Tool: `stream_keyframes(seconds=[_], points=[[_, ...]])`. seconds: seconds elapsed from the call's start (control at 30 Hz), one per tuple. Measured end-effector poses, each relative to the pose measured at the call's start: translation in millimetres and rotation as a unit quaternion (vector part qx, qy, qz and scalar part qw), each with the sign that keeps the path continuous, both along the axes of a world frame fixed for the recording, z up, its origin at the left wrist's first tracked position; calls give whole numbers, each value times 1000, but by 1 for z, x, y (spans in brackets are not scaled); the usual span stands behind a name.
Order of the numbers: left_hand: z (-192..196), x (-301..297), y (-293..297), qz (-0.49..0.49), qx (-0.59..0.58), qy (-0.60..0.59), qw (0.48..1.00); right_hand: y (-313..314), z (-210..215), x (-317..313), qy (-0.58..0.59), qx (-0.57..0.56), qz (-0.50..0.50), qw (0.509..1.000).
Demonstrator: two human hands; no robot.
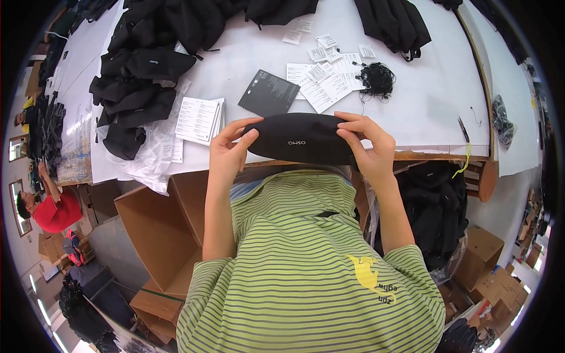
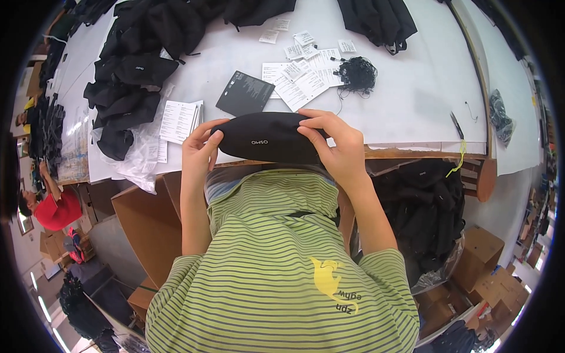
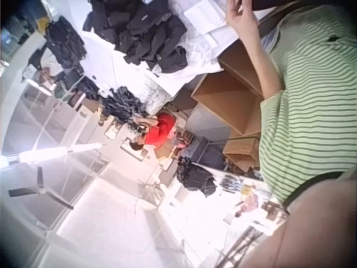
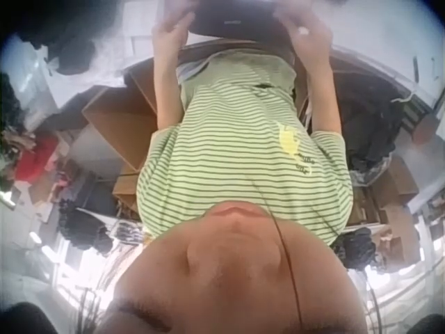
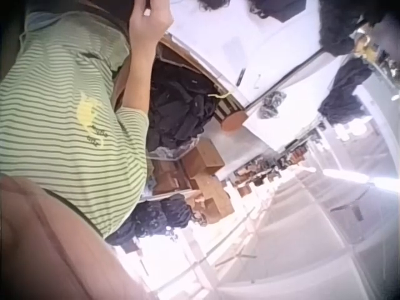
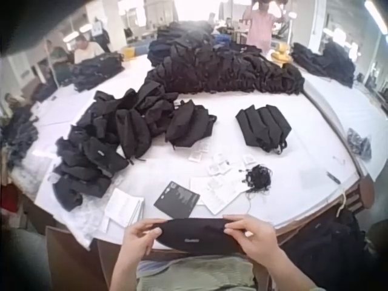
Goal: Inspecting black garment accessories, attaching labels, and organizing them on a workbench.
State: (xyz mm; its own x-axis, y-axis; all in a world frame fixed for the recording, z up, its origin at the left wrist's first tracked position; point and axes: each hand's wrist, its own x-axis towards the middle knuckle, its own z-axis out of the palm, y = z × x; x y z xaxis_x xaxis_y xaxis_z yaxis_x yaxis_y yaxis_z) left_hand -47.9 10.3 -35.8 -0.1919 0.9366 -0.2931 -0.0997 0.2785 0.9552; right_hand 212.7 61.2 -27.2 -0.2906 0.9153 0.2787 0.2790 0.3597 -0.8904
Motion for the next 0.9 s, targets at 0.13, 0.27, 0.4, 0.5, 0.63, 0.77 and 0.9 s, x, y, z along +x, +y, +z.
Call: stream_keyframes(seconds=[0.13,0.27,0.4,0.5,0.63,0.77,0.9], points=[[1,-2,1,11,-3,4,1000,0,5,-5,-3,0,-10,1000],[-2,-5,-2,37,-9,24,999,-2,9,-4,-28,17,-12,999],[-9,-1,-6,45,29,6,999,1,0,-1,6,-29,-26,999],[-13,0,-6,54,50,-10,997,2,7,-3,3,-42,-31,999],[-16,-1,-7,51,54,-19,997,3,15,-3,-56,-6,5,998],[-15,5,-9,47,46,-26,998,2,11,-5,-100,32,-2,995],[-15,7,-10,41,24,-31,998,1,-3,-6,-110,99,-43,988]])
